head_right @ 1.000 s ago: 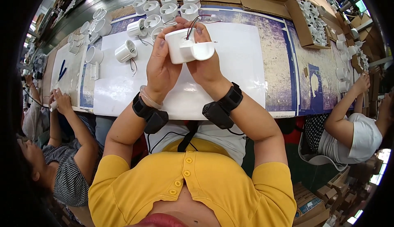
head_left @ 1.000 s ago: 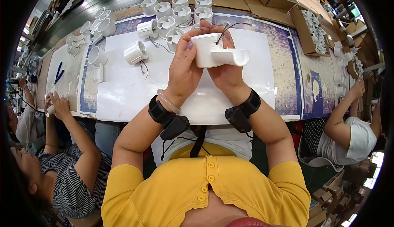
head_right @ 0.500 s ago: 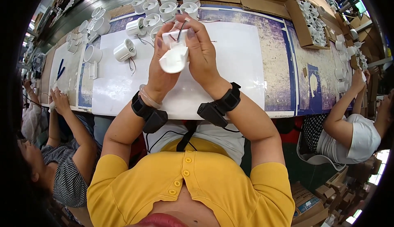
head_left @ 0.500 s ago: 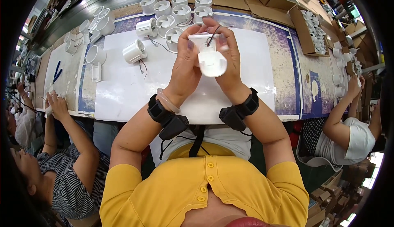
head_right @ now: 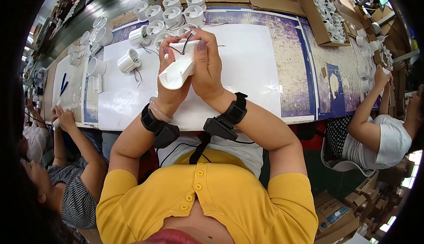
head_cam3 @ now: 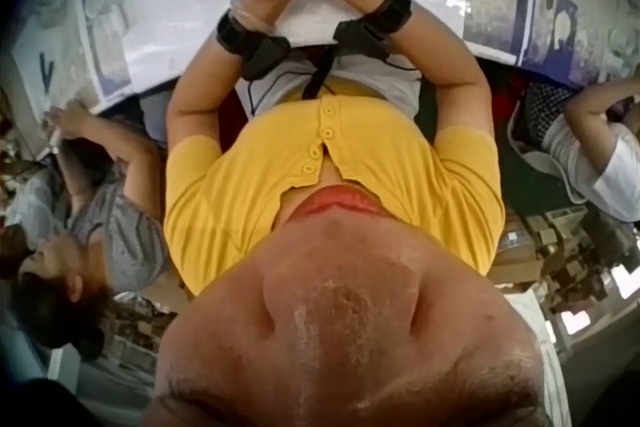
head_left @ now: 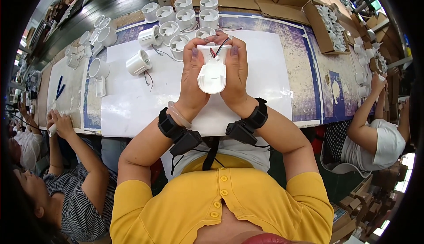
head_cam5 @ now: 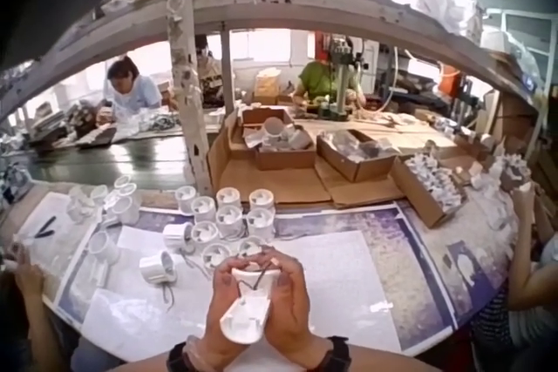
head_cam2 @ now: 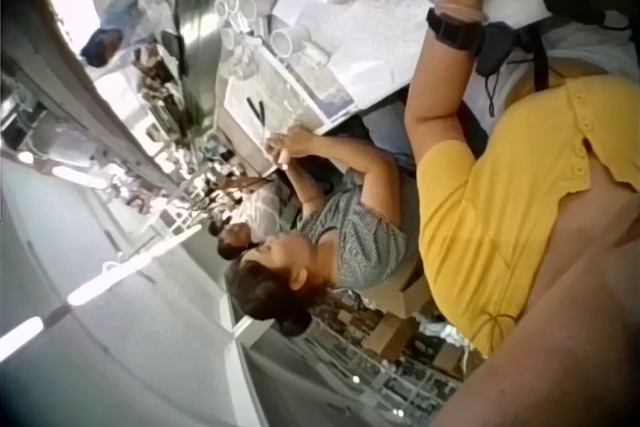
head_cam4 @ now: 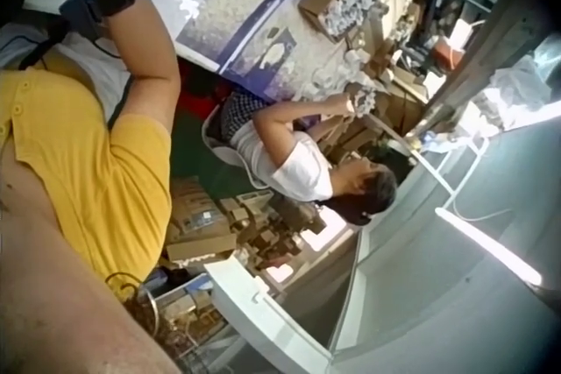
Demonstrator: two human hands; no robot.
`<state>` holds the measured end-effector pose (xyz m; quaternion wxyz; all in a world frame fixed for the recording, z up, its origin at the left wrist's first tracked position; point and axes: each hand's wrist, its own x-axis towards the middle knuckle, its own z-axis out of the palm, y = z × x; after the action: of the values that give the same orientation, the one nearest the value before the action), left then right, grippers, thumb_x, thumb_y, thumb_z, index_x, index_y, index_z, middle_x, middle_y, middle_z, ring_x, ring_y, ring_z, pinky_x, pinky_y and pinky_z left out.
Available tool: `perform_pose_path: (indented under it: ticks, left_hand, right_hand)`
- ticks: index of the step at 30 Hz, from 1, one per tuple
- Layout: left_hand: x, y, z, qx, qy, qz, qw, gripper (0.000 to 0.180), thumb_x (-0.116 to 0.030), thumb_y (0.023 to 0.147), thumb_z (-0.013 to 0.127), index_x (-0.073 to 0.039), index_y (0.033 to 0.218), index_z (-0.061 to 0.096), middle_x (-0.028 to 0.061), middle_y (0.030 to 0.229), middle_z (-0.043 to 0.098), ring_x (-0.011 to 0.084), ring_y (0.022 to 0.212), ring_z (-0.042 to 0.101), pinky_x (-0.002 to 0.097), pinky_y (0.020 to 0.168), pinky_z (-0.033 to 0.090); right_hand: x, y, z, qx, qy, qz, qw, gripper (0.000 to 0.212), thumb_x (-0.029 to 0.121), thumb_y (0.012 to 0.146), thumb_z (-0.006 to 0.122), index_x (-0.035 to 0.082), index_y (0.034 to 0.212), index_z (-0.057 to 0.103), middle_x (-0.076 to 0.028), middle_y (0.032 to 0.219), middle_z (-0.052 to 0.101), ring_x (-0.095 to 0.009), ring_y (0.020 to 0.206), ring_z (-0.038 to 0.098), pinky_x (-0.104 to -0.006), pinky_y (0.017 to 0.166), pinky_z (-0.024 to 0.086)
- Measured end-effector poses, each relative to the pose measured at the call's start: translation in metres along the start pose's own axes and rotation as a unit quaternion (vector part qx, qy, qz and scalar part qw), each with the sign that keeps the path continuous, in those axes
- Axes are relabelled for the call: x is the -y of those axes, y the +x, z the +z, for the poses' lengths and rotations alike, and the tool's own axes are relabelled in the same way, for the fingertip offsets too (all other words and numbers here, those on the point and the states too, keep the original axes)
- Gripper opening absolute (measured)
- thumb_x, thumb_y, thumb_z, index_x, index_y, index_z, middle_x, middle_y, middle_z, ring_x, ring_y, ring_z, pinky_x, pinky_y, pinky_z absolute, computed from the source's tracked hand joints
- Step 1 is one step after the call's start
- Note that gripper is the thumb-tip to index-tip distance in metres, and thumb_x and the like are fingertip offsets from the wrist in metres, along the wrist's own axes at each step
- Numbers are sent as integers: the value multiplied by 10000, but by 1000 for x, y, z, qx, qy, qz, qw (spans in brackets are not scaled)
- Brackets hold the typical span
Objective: Manually assemble small white electronic components on a factory production line.
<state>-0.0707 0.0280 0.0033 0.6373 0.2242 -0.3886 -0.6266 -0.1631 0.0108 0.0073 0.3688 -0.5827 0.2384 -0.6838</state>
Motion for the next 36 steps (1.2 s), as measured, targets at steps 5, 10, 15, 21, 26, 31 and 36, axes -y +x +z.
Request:
perform_pose_path:
  ticks: [5, 10, 15, 21, 26, 31, 36]
  left_hand:
    - [3, 3, 6, 33, 64, 63, 995, 509, -432, 976, 428, -138, 1372, 302, 79, 1389, 374, 219, 1237, 435, 366, 1032, 367]
    - [1, 5, 5, 47, 209, 140, 967, 661, -442, 902, 549, -75, 1379, 276, 89, 1355, 377, 234, 1244, 411, 368, 1056, 342]
    - [-22, 9, 2, 36, -84, -16, 996, 658, -380, 854, 585, -52, 1359, 319, 139, 1338, 433, 303, 1260, 427, 426, 1096, 323]
    - [-24, 8, -11, 39, -354, -87, 930, 585, -369, 837, 545, -51, 1309, 408, 189, 1280, 497, 352, 1221, 478, 451, 1074, 375]
    - [-25, 9, -23, 79, -362, -128, 920, 608, -443, 845, 535, -58, 1303, 428, 174, 1232, 522, 326, 1140, 538, 432, 1039, 412]
    - [-20, 11, -29, 113, -361, -155, 913, 641, -473, 836, 568, -90, 1326, 411, 144, 1207, 526, 289, 1083, 558, 421, 1014, 427]
    - [-16, 3, -17, -7, -225, -111, 968, 641, -499, 813, 617, -95, 1281, 449, 100, 1219, 510, 266, 1142, 519, 408, 1027, 416]
  right_hand:
    - [-4, 16, -25, 23, -33, 39, 998, 350, 272, 1023, 251, 19, 1083, 486, -104, 1030, 551, -151, 967, 494, -293, 866, 409]
    - [1, 25, -26, 89, -157, -60, 982, 371, 287, 1017, 285, 20, 1134, 515, -122, 1068, 550, -218, 986, 503, -313, 884, 397]
    - [14, 24, -13, 35, 37, 3, 999, 424, 384, 921, 549, 39, 1167, 559, -143, 1222, 485, -303, 1105, 471, -364, 979, 353]
    - [14, 24, -19, 157, -224, -131, 953, 643, 443, 682, 783, 65, 1161, 577, -135, 1338, 418, -317, 1215, 400, -419, 1031, 316]
    - [14, 27, -20, 169, -291, -176, 925, 687, 409, 635, 815, 81, 1184, 564, -131, 1353, 417, -330, 1250, 362, -439, 1037, 312]
    - [16, 27, -24, 203, -309, -171, 913, 742, 419, 680, 789, 86, 1274, 495, -160, 1385, 375, -328, 1290, 348, -424, 1039, 324]
    - [13, 10, -7, 172, -142, -32, 974, 685, 333, 761, 741, 78, 1307, 416, -166, 1419, 317, -305, 1286, 361, -410, 1038, 332]
